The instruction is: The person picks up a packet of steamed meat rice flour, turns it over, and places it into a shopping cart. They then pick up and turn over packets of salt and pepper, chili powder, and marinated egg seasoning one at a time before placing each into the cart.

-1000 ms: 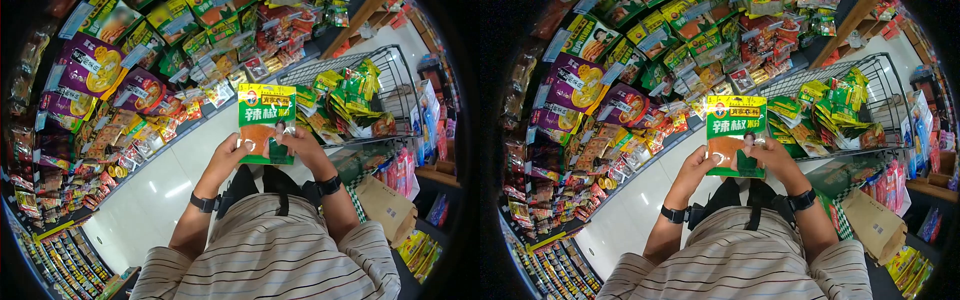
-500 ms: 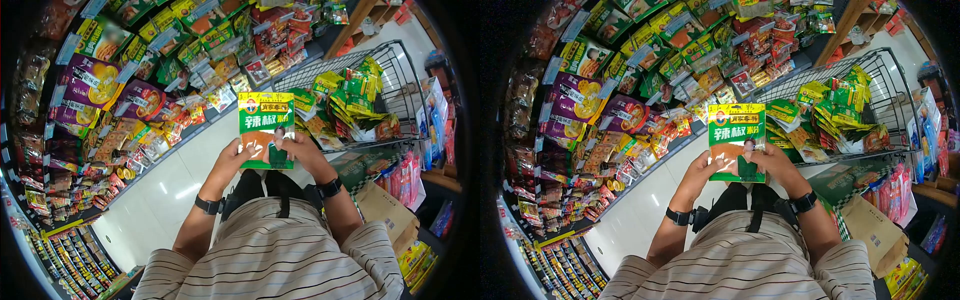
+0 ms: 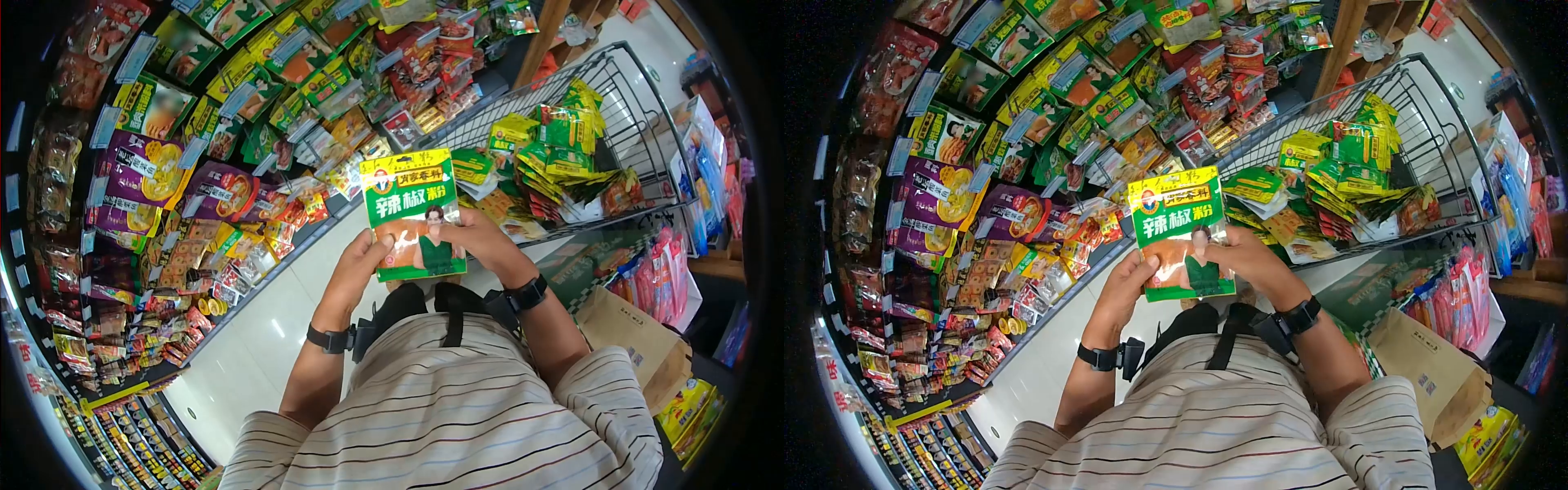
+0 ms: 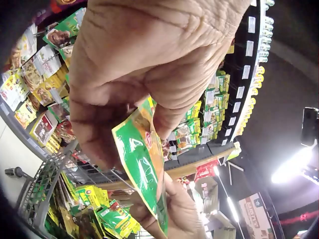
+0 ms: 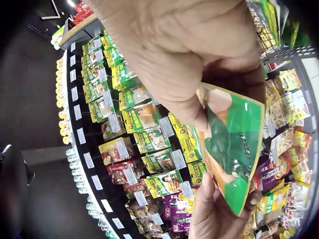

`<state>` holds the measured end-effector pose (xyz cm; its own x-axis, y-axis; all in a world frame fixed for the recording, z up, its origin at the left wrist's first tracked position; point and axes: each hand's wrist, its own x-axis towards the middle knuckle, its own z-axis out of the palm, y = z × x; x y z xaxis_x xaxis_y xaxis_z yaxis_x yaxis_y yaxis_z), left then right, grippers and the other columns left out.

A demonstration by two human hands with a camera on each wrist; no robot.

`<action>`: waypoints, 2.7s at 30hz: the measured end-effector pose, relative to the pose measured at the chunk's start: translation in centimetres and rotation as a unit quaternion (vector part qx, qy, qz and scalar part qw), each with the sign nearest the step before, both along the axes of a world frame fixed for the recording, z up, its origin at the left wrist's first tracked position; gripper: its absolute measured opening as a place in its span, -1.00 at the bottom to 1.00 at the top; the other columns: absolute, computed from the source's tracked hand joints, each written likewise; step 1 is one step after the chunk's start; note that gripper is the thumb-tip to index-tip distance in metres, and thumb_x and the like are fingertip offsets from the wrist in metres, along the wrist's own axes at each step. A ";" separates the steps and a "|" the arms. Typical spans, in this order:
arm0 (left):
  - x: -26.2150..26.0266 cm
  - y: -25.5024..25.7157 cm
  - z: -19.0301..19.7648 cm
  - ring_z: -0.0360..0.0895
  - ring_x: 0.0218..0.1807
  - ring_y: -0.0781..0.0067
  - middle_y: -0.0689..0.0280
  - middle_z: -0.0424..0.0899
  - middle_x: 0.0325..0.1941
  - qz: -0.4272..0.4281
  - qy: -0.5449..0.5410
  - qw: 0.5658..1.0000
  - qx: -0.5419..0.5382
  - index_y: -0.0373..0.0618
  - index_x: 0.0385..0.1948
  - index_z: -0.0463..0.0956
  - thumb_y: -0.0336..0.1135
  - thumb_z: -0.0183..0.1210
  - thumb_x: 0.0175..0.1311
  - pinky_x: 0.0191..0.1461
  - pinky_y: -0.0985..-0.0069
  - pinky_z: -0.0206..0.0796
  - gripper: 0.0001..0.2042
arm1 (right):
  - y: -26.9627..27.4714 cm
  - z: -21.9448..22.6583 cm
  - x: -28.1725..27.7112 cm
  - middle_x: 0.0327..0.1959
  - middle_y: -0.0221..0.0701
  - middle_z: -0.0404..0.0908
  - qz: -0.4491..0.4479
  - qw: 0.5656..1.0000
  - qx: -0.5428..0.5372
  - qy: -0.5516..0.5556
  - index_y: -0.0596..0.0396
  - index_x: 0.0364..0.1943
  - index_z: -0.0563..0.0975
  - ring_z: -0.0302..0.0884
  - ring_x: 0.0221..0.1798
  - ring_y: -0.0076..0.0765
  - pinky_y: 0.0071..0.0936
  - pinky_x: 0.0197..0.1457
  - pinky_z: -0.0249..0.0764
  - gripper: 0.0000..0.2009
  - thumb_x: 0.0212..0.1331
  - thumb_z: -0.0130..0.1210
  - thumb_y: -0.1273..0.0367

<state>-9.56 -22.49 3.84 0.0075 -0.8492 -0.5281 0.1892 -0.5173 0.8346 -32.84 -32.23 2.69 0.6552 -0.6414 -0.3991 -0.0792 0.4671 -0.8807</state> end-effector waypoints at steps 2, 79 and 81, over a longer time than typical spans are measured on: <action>-0.2 -0.3 -0.1 0.53 -0.03 0.67 0.39 0.63 0.03 0.003 -0.007 1.000 -0.016 -0.14 0.18 0.47 -0.16 0.16 0.42 0.07 0.61 0.36 -0.61 | 0.2 0.5 -0.2 -0.38 -0.63 0.58 -0.010 1.000 0.007 -0.001 0.03 -0.16 0.61 0.40 -0.44 -0.73 -0.66 -0.42 0.29 -0.75 0.25 0.21 0.18; 20.1 -13.9 0.4 0.50 -0.09 0.70 0.39 0.62 -0.08 0.029 0.029 0.992 -0.120 -0.16 0.08 0.45 -0.31 0.13 0.43 0.03 0.65 0.33 -0.73 | -11.3 2.6 21.7 -0.46 -0.61 0.57 -0.135 0.990 -0.030 0.032 0.02 -0.22 0.62 0.27 -0.59 -0.73 -0.67 -0.54 0.13 -0.79 0.31 0.13 0.20; 20.4 -14.3 0.6 0.51 -0.07 0.70 0.38 0.63 -0.07 0.026 0.030 0.991 -0.128 -0.16 0.08 0.46 -0.31 0.13 0.43 0.04 0.65 0.33 -0.73 | -11.5 2.6 21.9 -0.44 -0.60 0.58 -0.149 0.988 -0.027 0.018 0.02 -0.21 0.62 0.27 -0.59 -0.73 -0.67 -0.54 0.12 -0.79 0.32 0.10 0.20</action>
<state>10.82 -36.78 4.40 0.0298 -0.9544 -0.2971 0.2627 -0.2793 0.9236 -10.89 -43.72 5.32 0.4195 -0.8255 -0.3775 0.0238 0.4258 -0.9045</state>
